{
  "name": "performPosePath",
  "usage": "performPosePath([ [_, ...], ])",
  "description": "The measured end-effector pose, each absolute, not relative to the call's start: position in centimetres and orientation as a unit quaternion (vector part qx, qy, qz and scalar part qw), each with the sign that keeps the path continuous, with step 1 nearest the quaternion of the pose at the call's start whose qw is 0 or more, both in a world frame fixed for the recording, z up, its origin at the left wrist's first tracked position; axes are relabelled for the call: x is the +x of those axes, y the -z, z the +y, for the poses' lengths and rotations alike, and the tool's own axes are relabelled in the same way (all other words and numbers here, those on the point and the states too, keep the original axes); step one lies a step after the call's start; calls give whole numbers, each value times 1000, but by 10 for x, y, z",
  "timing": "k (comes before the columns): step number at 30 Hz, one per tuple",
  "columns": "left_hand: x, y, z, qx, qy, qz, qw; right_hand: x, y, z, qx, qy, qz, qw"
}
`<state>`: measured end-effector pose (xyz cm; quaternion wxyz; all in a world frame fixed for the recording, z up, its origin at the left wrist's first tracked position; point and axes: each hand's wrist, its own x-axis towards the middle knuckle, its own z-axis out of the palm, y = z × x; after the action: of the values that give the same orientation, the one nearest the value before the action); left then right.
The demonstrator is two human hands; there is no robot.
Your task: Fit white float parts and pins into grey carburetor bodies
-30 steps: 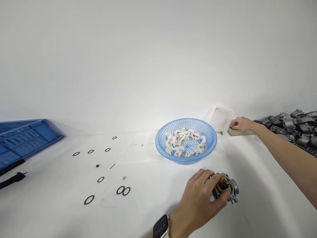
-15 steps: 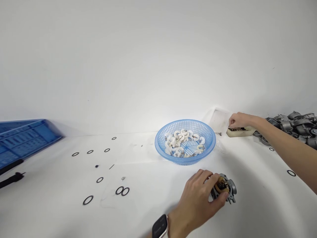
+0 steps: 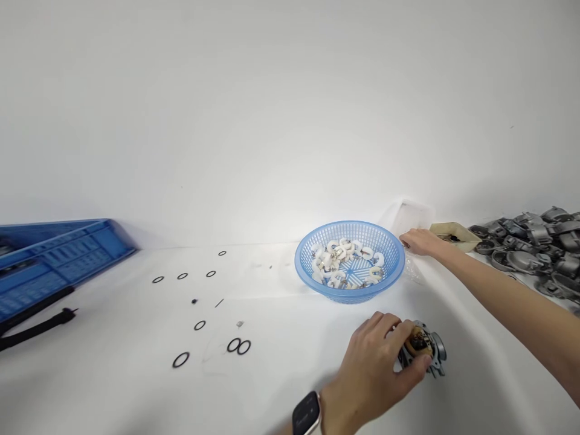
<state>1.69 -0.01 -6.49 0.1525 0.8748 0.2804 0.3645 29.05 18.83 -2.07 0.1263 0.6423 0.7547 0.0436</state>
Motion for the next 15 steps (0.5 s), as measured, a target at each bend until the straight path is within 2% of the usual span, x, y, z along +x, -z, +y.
performPosePath([
  [9, 17, 64, -1, 878, -356, 280, 155, 294, 24, 186, 637, -63, 764, 77],
  [15, 18, 63, -1, 880, -350, 283, 155, 291, 28, 187, 647, -55, 756, 79],
])
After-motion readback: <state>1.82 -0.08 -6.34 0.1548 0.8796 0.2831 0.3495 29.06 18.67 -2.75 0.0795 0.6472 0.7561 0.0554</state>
